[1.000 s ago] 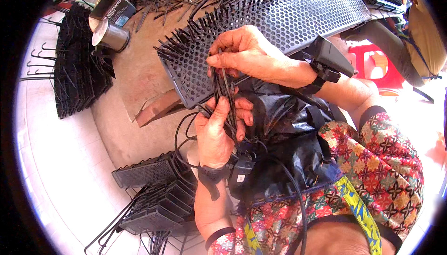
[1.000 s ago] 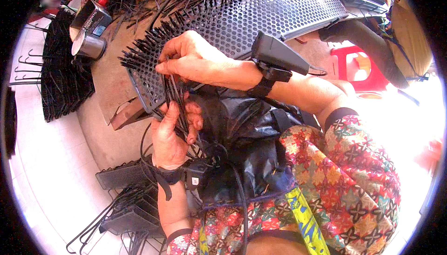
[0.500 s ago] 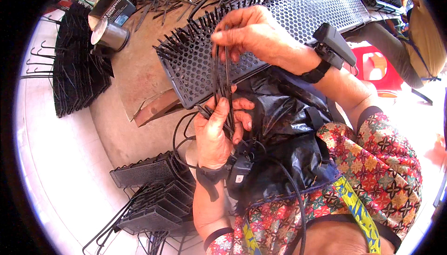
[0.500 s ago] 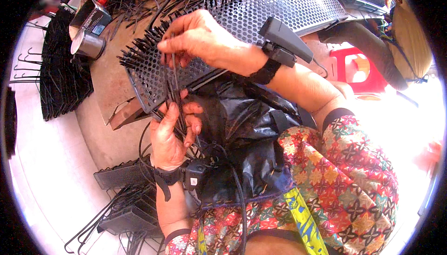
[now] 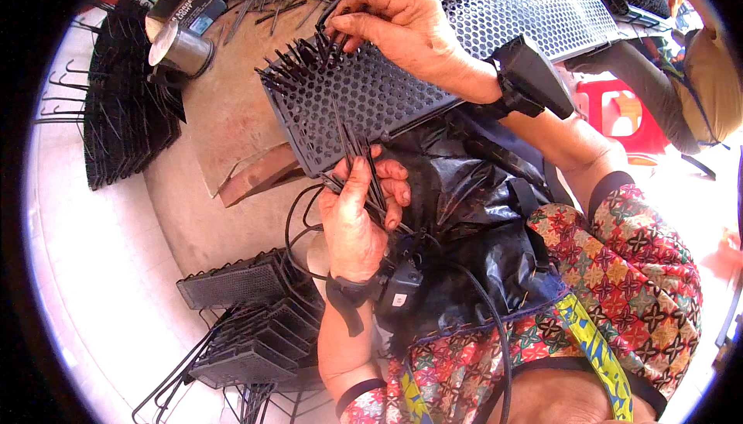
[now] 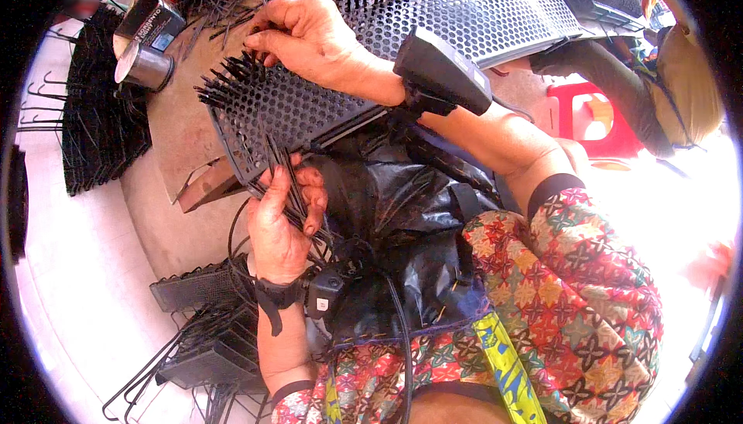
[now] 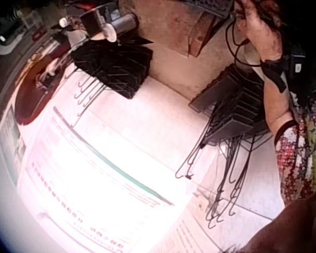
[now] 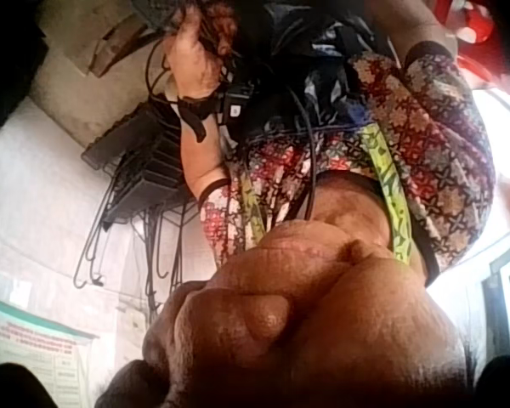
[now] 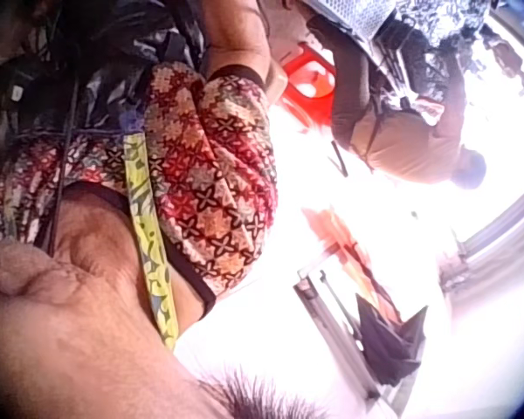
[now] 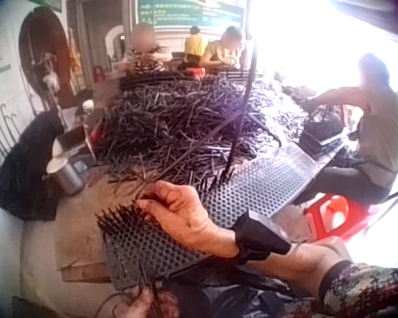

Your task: The person picks up a bundle of black plastic bristles and individually inserts each bristle into the holes of a long, rectangular, perforated plastic component.

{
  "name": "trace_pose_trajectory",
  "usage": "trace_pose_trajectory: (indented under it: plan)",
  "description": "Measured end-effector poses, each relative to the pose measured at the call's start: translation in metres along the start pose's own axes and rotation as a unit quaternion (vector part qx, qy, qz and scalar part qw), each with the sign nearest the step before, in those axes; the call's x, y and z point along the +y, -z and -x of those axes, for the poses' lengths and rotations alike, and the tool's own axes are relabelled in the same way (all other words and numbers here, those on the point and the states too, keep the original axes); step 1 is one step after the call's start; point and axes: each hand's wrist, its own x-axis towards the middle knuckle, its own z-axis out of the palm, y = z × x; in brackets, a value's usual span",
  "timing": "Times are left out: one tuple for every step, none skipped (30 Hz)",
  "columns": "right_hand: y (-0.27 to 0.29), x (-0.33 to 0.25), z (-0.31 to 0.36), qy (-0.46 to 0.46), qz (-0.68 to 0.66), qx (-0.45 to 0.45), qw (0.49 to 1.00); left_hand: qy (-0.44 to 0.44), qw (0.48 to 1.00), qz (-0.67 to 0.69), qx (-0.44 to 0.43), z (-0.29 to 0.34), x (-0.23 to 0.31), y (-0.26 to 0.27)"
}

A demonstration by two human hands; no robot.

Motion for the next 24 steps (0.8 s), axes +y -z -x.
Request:
trace_pose_trajectory:
  plan:
    - [0.001, 0.001, 0.0, 0.0, 0.006, -0.008, 1.0, 0.0, 1.0, 0.002, -0.001, -0.001, -0.001, 0.0]
    - [0.001, -0.001, 0.0, 0.0, 0.012, -0.016, 1.0, 0.0, 1.0, 0.004, -0.002, 0.0, -0.001, 0.0]
    - [0.001, -0.002, -0.001, -0.001, 0.018, -0.023, 1.0, 0.0, 1.0, 0.006, -0.003, 0.0, -0.001, 0.0]
    - [0.001, -0.004, -0.002, -0.005, 0.029, -0.032, 0.999, 0.0, 1.0, 0.008, -0.004, 0.0, -0.001, 0.0]
    - [0.0, -0.005, -0.003, -0.01, 0.039, -0.041, 0.998, 0.0, 1.0, 0.007, -0.004, 0.001, -0.001, 0.001]
    - [-0.001, -0.005, -0.004, -0.015, 0.048, -0.05, 0.997, 0.001, 1.0, 0.006, -0.002, 0.001, 0.0, 0.002]
    - [-0.003, -0.004, -0.004, -0.001, 0.054, -0.057, 0.997, 0.002, 1.0, 0.005, -0.001, 0.002, 0.0, 0.003]
    - [-0.002, -0.004, -0.004, 0.013, 0.066, -0.061, 0.996, 0.005, 1.0, 0.001, 0.002, 0.001, -0.001, 0.001]
    - [-0.001, -0.003, -0.005, 0.026, 0.077, -0.066, 0.995, 0.008, 1.0, -0.004, 0.005, 0.001, -0.001, -0.001]
    - [0.0, -0.002, -0.006, 0.04, 0.088, -0.07, 0.993, 0.011, 1.0, -0.009, 0.009, 0.001, -0.002, -0.003]
    - [-0.006, -0.003, -0.012, 0.102, 0.199, -0.059, 0.973, 0.009, 1.0, -0.007, 0.006, 0.001, -0.002, -0.002]
    - [-0.007, -0.009, -0.01, 0.088, 0.248, -0.065, 0.963, 0.007, 1.0, -0.006, 0.003, 0.001, -0.003, 0.0]
    - [-0.01, -0.009, -0.012, 0.104, 0.297, -0.075, 0.946, 0.005, 1.0, -0.004, 0.0, 0.0, -0.004, 0.001]
    - [-0.011, -0.008, -0.014, 0.12, 0.348, -0.083, 0.926, 0.008, 1.0, 0.002, -0.004, 0.0, -0.005, 0.001]
    - [-0.01, -0.006, -0.018, 0.146, 0.38, -0.096, 0.908, 0.012, 1.0, 0.008, -0.008, -0.001, -0.006, 0.0]
    - [-0.009, -0.005, -0.019, 0.144, 0.397, -0.107, 0.9, 0.016, 1.0, 0.014, -0.013, -0.002, -0.007, -0.001]
    - [-0.013, -0.004, -0.021, 0.143, 0.409, -0.12, 0.893, 0.013, 1.0, 0.013, -0.013, -0.002, -0.007, 0.001]
    - [-0.016, -0.003, -0.023, 0.142, 0.421, -0.134, 0.886, 0.01, 1.0, 0.013, -0.013, -0.001, -0.007, 0.002]
    - [-0.019, 0.002, -0.024, 0.167, 0.405, -0.126, 0.89, 0.008, 1.0, 0.012, -0.012, -0.001, -0.006, 0.003]
    - [-0.02, 0.003, -0.026, 0.171, 0.409, -0.126, 0.888, 0.011, 1.0, 0.005, -0.01, -0.001, -0.006, 0.002]
    - [-0.021, 0.004, -0.027, 0.176, 0.413, -0.125, 0.885, 0.014, 1.0, -0.002, -0.007, -0.001, -0.005, 0.001]
    - [-0.021, 0.005, -0.028, 0.181, 0.416, -0.125, 0.882, 0.016, 1.0, -0.009, -0.004, -0.001, -0.004, 0.0]
    - [-0.021, 0.005, -0.027, 0.18, 0.413, -0.126, 0.884, 0.016, 1.0, -0.011, -0.003, -0.001, -0.004, 0.001]
    - [-0.02, 0.006, -0.025, 0.18, 0.409, -0.128, 0.885, 0.015, 1.0, -0.012, -0.002, 0.0, -0.004, 0.001]
